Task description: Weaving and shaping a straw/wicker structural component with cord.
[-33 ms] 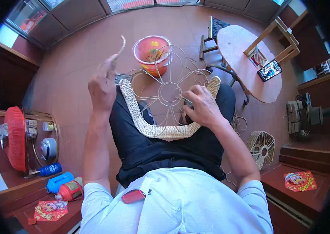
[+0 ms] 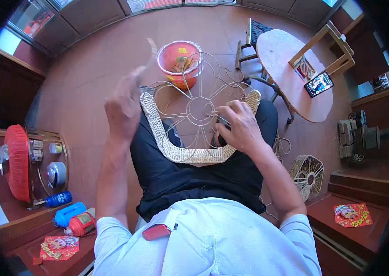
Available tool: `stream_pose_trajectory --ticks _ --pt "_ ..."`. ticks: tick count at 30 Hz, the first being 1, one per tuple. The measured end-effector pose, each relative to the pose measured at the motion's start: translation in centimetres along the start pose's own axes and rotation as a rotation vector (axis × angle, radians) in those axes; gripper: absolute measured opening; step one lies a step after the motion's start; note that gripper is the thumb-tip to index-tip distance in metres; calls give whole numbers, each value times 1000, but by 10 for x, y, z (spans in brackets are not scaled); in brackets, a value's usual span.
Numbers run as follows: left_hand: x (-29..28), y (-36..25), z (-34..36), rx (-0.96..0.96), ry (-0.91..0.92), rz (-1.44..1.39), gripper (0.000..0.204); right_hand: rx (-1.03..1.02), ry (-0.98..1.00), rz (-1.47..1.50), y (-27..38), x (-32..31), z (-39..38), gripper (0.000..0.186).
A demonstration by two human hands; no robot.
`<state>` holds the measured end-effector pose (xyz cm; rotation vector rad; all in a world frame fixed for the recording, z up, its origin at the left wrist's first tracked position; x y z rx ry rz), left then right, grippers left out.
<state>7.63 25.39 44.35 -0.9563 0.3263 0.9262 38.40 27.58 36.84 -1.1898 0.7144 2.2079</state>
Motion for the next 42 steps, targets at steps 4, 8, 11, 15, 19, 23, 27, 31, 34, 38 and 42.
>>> stream_pose_trajectory --ticks 4,8,11,15,19,23,27,31,34,38,42 --pt "6 -36 -49 441 357 100 42 544 384 756 34 -20 -1 50" --pt "14 -40 -77 480 468 71 45 680 390 1523 51 7 -9 42" --pt "-6 -25 -83 453 566 163 47 728 328 1768 46 21 -15 31" --pt "-13 -26 -108 351 679 195 45 680 405 1748 50 23 -14 28" --pt "-11 -21 -127 240 759 80 48 637 413 1635 54 23 -13 28" --pt "18 -41 -127 -523 755 -634 51 619 420 1364 62 24 -16 25" --pt "52 -54 -107 -727 620 -880 40 672 341 1370 52 31 -21 21" --pt "75 -50 -96 -528 510 -659 21 813 165 1323 21 31 -12 18" --pt "87 -42 -88 -388 470 -495 15 831 68 1198 1 28 -1 19" --pt "96 -36 -74 -323 446 -171 18 804 -72 902 -28 30 8 22" --pt "112 -28 -74 -252 426 93 16 746 239 757 -32 36 25 36"
Point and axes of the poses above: each hand's wrist, its own z-axis towards the middle knuckle, its own x-axis out of the palm, y = z × x, the point moved 2 cm from there along z, towards the middle knuckle, and after that the axes turned 8 degrees about -z, right-handed, at the moved point
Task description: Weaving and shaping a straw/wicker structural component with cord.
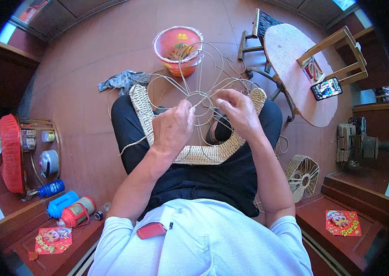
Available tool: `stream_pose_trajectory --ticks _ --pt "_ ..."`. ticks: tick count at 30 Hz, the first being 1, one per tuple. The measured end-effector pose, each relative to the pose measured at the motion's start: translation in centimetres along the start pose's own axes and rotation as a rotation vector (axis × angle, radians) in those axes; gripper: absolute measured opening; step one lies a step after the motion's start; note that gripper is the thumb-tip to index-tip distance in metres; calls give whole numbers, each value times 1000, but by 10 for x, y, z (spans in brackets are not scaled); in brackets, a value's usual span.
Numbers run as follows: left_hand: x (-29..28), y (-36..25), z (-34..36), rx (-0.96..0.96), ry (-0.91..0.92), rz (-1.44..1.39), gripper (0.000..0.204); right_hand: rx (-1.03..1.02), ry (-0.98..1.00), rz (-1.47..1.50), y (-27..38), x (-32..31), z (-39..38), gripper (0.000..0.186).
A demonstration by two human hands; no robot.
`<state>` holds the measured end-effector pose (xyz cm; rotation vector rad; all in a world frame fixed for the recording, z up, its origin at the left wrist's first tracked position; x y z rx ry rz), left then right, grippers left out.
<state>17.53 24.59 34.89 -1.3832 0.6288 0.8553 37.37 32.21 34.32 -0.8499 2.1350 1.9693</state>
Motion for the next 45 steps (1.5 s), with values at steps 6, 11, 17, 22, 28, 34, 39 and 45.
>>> stream_pose_trajectory --ticks 6,11,17,22,28,34,39,45 --pt "12 -7 10 34 -70 -163 16 226 256 468 0 10 15 29" --pt "14 -12 10 44 -92 -239 15 243 215 526 -4 7 14 25" --pt "14 -12 9 47 -100 -263 15 266 240 550 -13 5 17 26" --pt "10 -20 11 108 -153 -327 11 284 297 613 -13 2 17 24" --pt "1 -34 31 305 -45 -170 18 279 312 645 -15 0 18 18" --pt "9 -23 36 359 -67 -178 14 303 310 641 -17 1 18 18" --pt "14 -17 29 283 -127 -178 10 299 290 630 -8 2 18 19" --pt "15 -14 30 247 -108 -179 10 283 203 551 -1 9 23 20"
Point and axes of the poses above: each hand's wrist, its own z-axis towards the middle knuckle, its own x-axis out of the palm, y = z × x, the point moved 2 cm from there along z, towards the middle knuckle, and after that the axes turned 8 degrees about -z, right-handed, at the moved point
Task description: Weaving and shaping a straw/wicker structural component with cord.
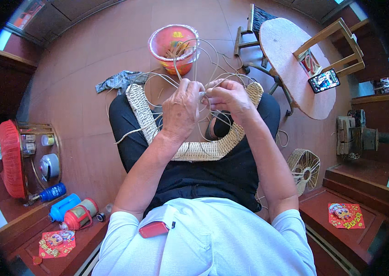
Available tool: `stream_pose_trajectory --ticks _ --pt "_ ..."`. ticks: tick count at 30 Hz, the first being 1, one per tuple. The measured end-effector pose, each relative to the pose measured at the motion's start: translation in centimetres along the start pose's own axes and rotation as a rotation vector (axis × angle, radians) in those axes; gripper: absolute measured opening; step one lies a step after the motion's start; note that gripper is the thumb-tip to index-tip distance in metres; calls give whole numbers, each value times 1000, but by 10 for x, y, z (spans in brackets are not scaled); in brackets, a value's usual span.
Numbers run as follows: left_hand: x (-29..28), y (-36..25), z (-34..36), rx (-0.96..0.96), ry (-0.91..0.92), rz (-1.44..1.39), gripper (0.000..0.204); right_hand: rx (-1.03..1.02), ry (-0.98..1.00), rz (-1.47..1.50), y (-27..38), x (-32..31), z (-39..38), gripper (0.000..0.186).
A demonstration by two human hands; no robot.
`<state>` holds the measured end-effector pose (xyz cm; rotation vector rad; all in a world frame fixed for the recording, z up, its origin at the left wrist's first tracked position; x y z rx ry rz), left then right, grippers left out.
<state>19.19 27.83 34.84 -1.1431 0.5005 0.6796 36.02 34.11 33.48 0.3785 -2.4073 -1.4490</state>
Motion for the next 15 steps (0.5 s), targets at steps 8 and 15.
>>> stream_pose_trajectory --ticks 8,15 --pt "-18 -7 -7 -45 17 -103 10 -90 -64 -17 -6 6 5 21" --pt "-36 -18 -9 139 167 166 10 -162 -108 -28 -8 12 2 19"
Point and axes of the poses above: each hand's wrist, its own z-axis towards the middle knuckle, its own x-axis out of the palm, y = z × x, the point moved 2 cm from there along z, towards the middle knuckle, and after that the axes turned 8 degrees about -z, right-handed, at the moved point
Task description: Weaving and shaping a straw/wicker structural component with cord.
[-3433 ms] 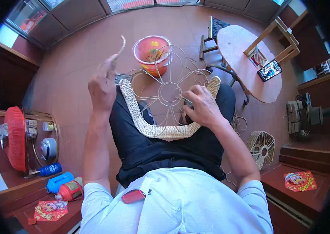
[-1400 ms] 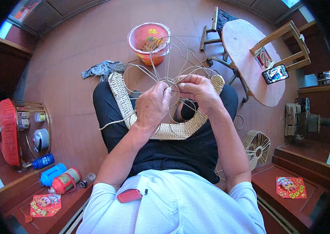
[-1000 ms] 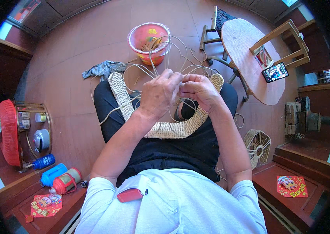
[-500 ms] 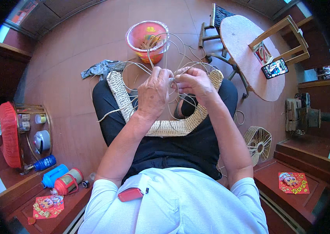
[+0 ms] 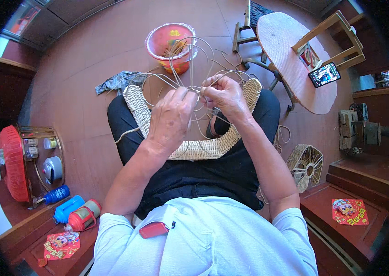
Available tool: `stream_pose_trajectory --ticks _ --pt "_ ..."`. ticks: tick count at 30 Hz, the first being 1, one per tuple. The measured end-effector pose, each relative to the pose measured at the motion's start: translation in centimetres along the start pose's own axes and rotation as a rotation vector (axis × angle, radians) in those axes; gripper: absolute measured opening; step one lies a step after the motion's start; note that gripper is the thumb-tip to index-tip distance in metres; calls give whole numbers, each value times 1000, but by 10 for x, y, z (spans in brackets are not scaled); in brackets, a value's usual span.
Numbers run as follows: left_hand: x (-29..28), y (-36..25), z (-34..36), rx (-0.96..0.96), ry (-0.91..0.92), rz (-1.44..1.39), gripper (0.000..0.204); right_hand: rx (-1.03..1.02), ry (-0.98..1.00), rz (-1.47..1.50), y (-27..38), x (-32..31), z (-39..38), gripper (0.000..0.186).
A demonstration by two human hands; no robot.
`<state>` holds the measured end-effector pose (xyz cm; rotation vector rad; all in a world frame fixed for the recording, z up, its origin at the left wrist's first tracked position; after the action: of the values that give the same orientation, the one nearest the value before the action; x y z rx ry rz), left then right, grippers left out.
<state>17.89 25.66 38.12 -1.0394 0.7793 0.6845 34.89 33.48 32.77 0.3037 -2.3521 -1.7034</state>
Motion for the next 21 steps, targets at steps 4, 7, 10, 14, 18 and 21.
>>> stream_pose_trajectory --ticks 4,7,10,14,18,21 --pt "-8 2 32 167 4 116 11 -16 -18 -69 -4 -1 2 21" --pt "5 21 52 150 -14 63 12 -22 -17 -69 -4 1 1 24" --pt "8 30 60 96 14 8 11 -24 -23 -12 -5 0 0 24" --pt "4 29 69 49 106 23 11 53 -8 66 -4 0 1 27" --pt "9 35 69 78 92 55 10 114 14 57 0 1 3 28" --pt "9 30 64 93 37 66 13 125 59 86 -2 0 6 21"
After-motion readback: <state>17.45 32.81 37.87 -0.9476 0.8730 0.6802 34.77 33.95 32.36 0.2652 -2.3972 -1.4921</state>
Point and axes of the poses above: each hand's wrist, its own z-axis towards the middle knuckle, its own x-axis out of the palm, y = z × x, the point moved 2 cm from there along z, towards the middle knuckle, and after that the axes turned 8 degrees about -z, right-handed, at the moved point
